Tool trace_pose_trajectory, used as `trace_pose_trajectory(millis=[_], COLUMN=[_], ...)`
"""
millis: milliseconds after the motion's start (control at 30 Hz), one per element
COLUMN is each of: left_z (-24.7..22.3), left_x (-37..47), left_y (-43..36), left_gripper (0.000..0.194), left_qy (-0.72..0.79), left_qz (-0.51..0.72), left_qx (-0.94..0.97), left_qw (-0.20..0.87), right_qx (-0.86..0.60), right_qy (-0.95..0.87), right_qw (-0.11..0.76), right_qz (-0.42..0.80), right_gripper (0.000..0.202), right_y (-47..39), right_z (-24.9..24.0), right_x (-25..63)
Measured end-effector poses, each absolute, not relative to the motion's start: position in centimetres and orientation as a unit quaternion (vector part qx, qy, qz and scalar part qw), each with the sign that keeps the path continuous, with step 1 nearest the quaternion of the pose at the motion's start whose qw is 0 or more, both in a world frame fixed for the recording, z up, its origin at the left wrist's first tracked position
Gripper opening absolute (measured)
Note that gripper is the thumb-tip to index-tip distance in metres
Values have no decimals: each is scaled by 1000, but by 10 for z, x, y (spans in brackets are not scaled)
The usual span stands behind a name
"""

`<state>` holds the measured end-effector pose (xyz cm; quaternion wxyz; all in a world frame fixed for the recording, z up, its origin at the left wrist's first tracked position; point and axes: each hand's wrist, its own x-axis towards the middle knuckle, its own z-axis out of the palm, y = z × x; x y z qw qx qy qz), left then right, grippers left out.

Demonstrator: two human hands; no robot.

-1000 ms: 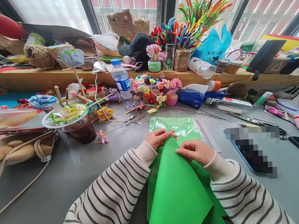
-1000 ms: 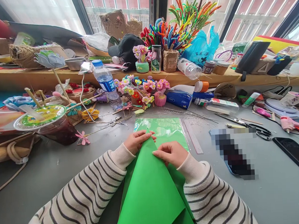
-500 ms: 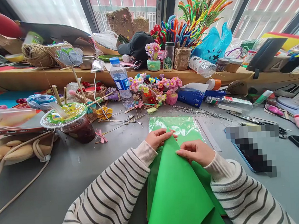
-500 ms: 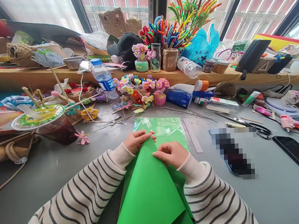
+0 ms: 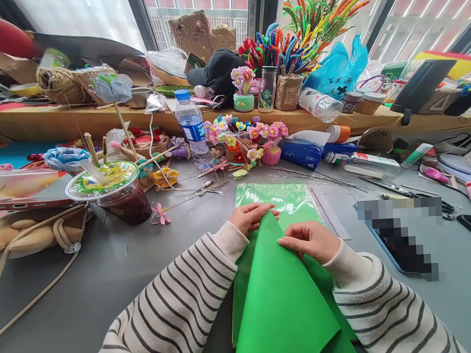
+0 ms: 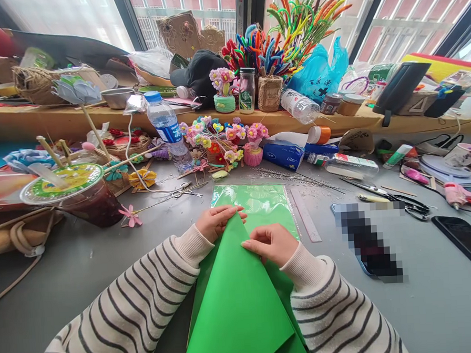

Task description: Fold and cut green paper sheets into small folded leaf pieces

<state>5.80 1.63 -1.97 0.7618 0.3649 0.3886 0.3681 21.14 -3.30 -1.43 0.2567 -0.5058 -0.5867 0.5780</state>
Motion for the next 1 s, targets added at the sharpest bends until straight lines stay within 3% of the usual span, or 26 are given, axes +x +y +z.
trace_pose_trajectory(millis=[1000], left_z=[-14], left_x=[58], left_y=[13], left_gripper=[24], left_qy=[387], left_qz=[391], left_qx=[356], left_qw=[756], right_qx=[-492], right_qy=[-591], right_qw=[236], right_qz=[594], right_gripper=[26], right_y=[-36], right_z=[-13], right_x=[213])
